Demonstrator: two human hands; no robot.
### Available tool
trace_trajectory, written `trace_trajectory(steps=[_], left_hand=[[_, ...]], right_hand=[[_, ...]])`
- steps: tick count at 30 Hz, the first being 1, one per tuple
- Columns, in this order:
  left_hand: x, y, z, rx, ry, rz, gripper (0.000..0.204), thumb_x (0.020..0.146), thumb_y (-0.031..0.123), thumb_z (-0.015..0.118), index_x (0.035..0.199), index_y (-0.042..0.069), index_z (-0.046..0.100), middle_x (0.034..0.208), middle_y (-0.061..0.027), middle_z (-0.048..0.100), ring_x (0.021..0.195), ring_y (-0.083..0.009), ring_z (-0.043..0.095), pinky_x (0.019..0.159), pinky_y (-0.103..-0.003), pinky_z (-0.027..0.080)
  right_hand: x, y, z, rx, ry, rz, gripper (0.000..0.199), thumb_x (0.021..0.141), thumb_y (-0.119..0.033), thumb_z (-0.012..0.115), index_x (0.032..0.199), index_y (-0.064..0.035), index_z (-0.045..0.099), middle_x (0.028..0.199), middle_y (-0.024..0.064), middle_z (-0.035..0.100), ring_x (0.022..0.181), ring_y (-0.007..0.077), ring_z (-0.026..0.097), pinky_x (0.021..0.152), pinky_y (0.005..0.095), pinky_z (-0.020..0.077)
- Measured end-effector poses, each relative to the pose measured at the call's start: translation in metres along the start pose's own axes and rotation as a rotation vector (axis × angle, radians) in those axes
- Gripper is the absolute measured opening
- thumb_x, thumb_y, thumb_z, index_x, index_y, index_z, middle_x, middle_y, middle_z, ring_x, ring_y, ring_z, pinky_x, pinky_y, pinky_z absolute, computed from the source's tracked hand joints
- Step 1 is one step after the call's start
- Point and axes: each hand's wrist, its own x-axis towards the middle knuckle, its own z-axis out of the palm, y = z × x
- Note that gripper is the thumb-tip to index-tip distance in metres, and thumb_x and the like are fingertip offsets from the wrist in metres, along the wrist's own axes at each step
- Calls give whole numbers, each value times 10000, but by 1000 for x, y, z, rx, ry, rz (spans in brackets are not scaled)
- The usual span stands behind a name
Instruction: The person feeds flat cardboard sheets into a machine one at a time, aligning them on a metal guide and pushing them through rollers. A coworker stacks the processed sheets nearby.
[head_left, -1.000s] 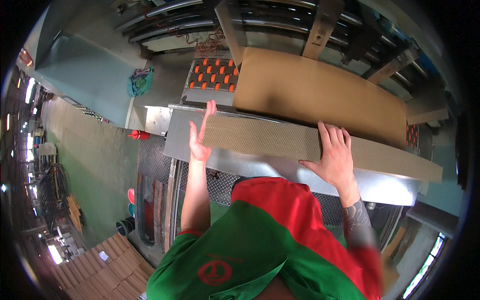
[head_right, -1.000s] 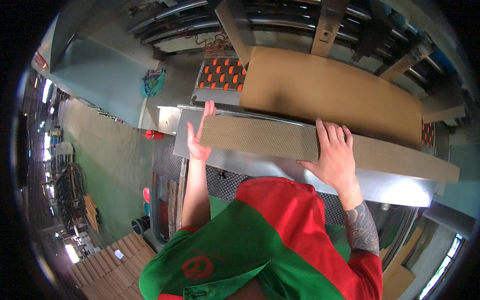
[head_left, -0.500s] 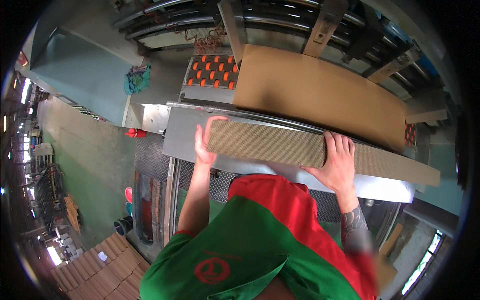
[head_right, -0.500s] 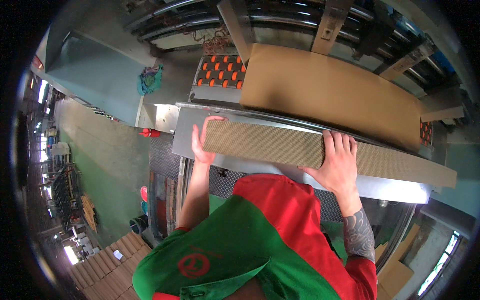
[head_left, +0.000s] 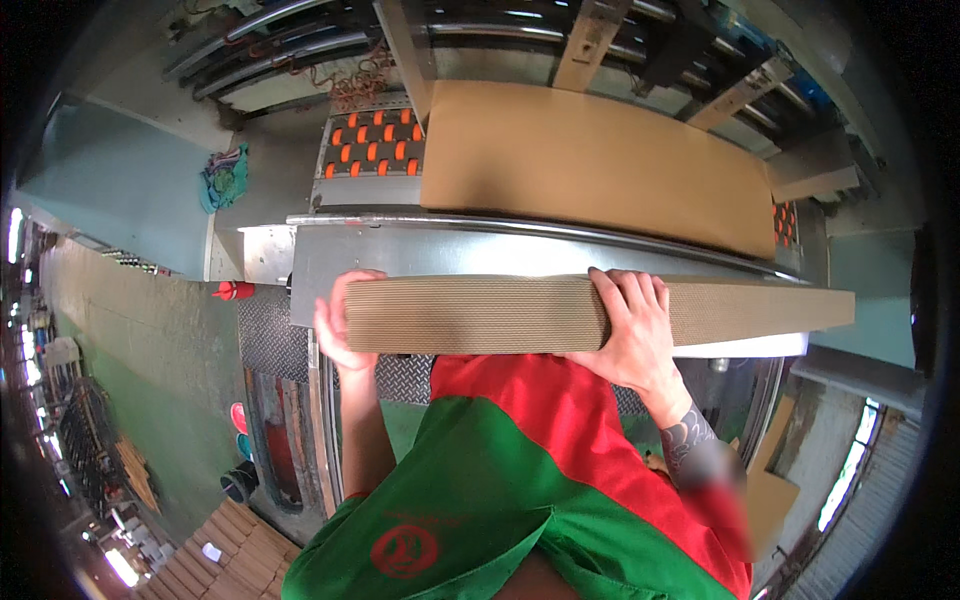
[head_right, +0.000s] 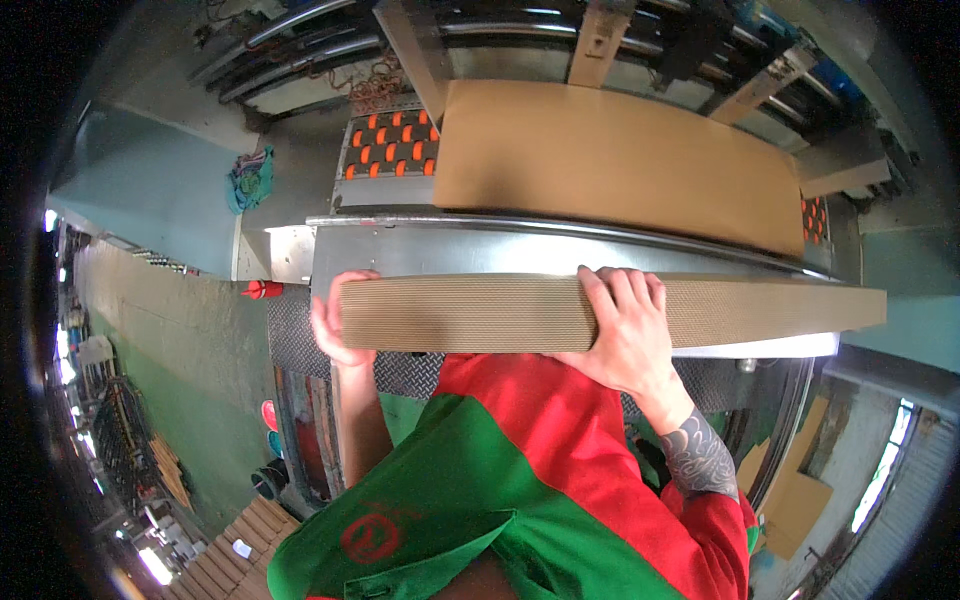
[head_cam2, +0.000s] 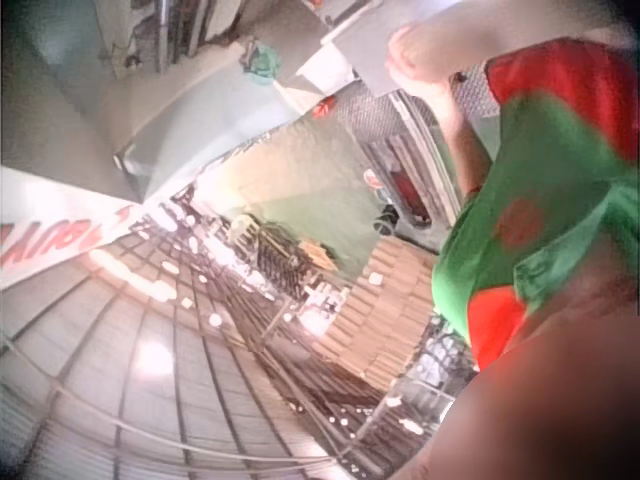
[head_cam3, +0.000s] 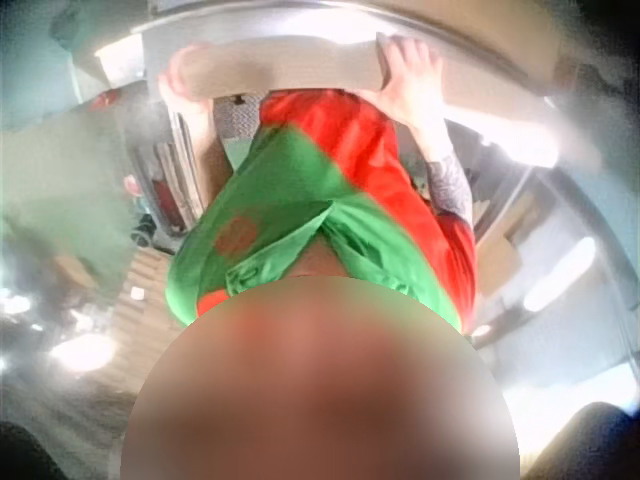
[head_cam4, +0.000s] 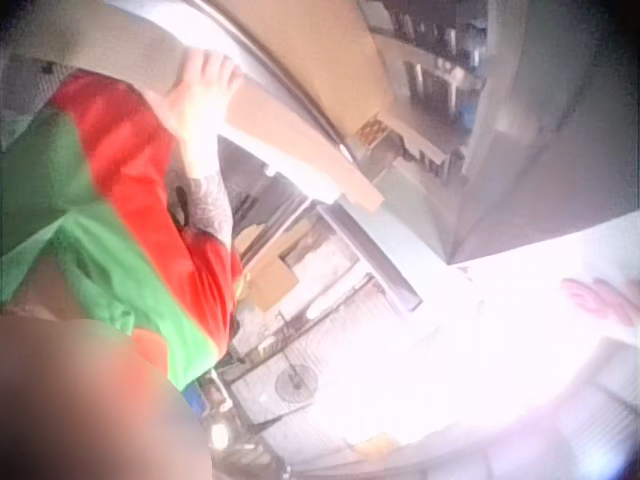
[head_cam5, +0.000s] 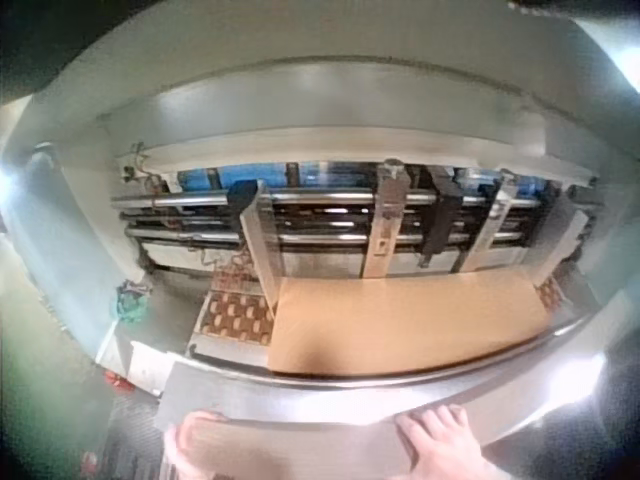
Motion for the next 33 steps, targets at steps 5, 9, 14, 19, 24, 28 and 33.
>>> trace_trajectory(steps=[5,9,14,19,24,28,33], left_hand=[[1,4,-26,107,4,15,760,1075,605,281,1244,-65,600,1276,-226,625,1249,-336,570,1118,-464,406],[-10,3,-32,203,98,61,792,1078,594,296,1392,-83,562,1444,-261,582,1340,-348,549,1166,-463,380],[-38,20,-12,422,197,214,786,1093,511,425,1605,-85,398,1655,-255,443,1562,-328,394,1301,-454,266],[-55,17,12,454,311,8,681,1073,196,629,1628,-83,350,1695,-206,401,1563,-302,392,1289,-437,300],[-63,22,11,428,257,-16,634,1060,99,627,1617,-80,383,1693,-209,407,1564,-289,395,1292,-418,300],[-73,24,11,480,257,-21,659,1059,125,636,1624,-80,367,1701,-211,391,1570,-295,384,1293,-423,298],[-83,20,4,459,268,-27,685,1054,161,661,1628,-70,368,1701,-212,390,1571,-300,382,1294,-426,296]], right_hand=[[5,-21,14,0,-64,38,950,648,-551,932,1389,-66,590,1246,137,603,1209,361,568,1114,538,401],[3,-24,17,-26,-148,58,961,651,-538,934,1398,-54,568,1274,145,586,1230,361,554,1138,547,385],[-2,-30,15,-36,-134,66,988,658,-550,933,1420,-49,553,1301,150,576,1255,364,546,1146,545,377],[2,-9,-15,143,-304,-19,967,713,-618,887,1436,-56,576,1304,163,610,1258,366,567,1118,532,393],[20,42,-25,103,-384,-87,889,727,-674,864,1344,-65,665,1206,138,686,1184,340,641,1055,518,446],[25,59,-10,353,-569,-5,852,700,-653,902,1276,-59,697,1144,145,728,1077,356,708,966,480,524],[24,61,-10,368,-544,20,808,702,-633,917,1222,-51,708,1145,151,742,1058,367,722,891,471,569]])
